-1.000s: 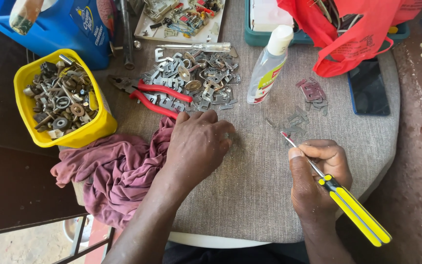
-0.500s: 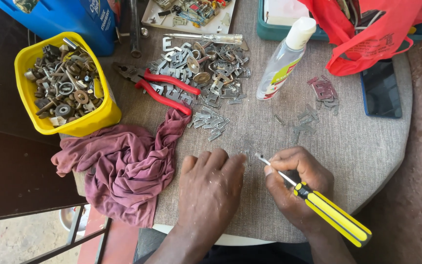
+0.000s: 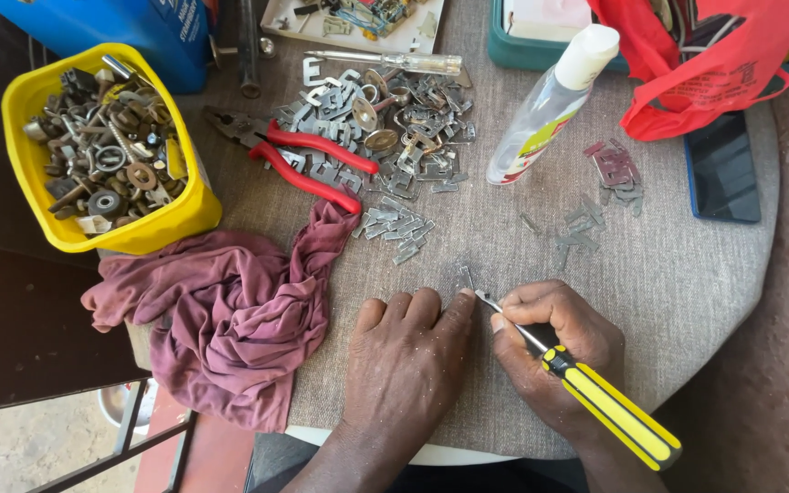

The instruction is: The person uses a yellow-handled screwdriver to file small metal pieces on a table. They repeatedly pick up individual pieces, file their edges, and place them back on the table among other metal parts and tools.

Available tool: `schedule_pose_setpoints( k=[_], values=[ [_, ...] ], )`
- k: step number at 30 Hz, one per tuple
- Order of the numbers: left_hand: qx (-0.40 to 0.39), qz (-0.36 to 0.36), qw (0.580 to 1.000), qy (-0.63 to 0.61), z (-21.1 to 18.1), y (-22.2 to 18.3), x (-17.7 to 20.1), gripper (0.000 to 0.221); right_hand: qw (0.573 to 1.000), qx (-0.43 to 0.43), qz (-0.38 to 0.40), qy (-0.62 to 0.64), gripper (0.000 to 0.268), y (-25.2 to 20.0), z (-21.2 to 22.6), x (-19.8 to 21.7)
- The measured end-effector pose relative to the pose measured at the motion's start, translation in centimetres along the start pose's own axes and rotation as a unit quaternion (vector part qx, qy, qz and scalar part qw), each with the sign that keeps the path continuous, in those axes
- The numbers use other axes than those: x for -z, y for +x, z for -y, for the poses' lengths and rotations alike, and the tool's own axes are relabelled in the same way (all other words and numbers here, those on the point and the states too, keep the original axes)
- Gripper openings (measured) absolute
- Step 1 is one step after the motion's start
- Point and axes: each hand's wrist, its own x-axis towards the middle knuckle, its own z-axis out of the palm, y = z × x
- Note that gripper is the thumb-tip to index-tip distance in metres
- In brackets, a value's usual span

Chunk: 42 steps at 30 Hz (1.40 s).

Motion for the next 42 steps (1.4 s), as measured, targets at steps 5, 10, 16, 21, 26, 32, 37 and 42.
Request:
schedule_pose_setpoints(
  k=[5, 10, 16, 21, 26, 32, 37, 42],
  values=[
    [0.002, -0.004, 1.0, 0.017, 0.0, 0.1, -0.1, 0.027, 0.999, -0.008, 0.014, -0.028, 0.012, -0.1, 0.0, 0.0],
    [0.006, 0.003, 0.999, 0.032, -0.1, 0.3, 0.1, 0.025, 0.999, -0.015, 0.01, -0.033, 0.014, -0.1, -0.1, -0.2],
    [0.016, 0.005, 0.999, 0.046, -0.2, 0.5, 0.1, 0.02, 1.0, 0.003, 0.025, -0.017, 0.012, 0.4, 0.2, -0.1],
    [0.02, 0.003, 0.999, 0.044, -0.3, 0.7, 0.4, 0.015, 0.999, -0.027, 0.037, -0.011, 0.009, 0.6, 0.3, -0.1],
    [0.023, -0.003, 0.999, 0.034, -0.3, 0.5, 0.1, 0.019, 0.999, -0.025, 0.035, -0.002, 0.008, 0.6, 0.3, 0.0],
    [0.025, -0.009, 0.999, 0.037, -0.5, 0.7, 0.4, 0.011, 0.999, -0.018, 0.037, -0.019, 0.007, 0.7, 0.3, 0.0],
    [0.027, 0.0, 0.999, 0.023, -0.3, 0.8, 0.6, 0.013, 0.999, -0.024, 0.037, -0.027, 0.007, 1.2, 0.1, -0.6],
    [0.03, -0.022, 0.999, 0.018, -0.4, 0.7, 0.6, 0.013, 0.999, -0.034, 0.025, -0.01, 0.008, 1.2, 0.4, -0.5]
  ],
)
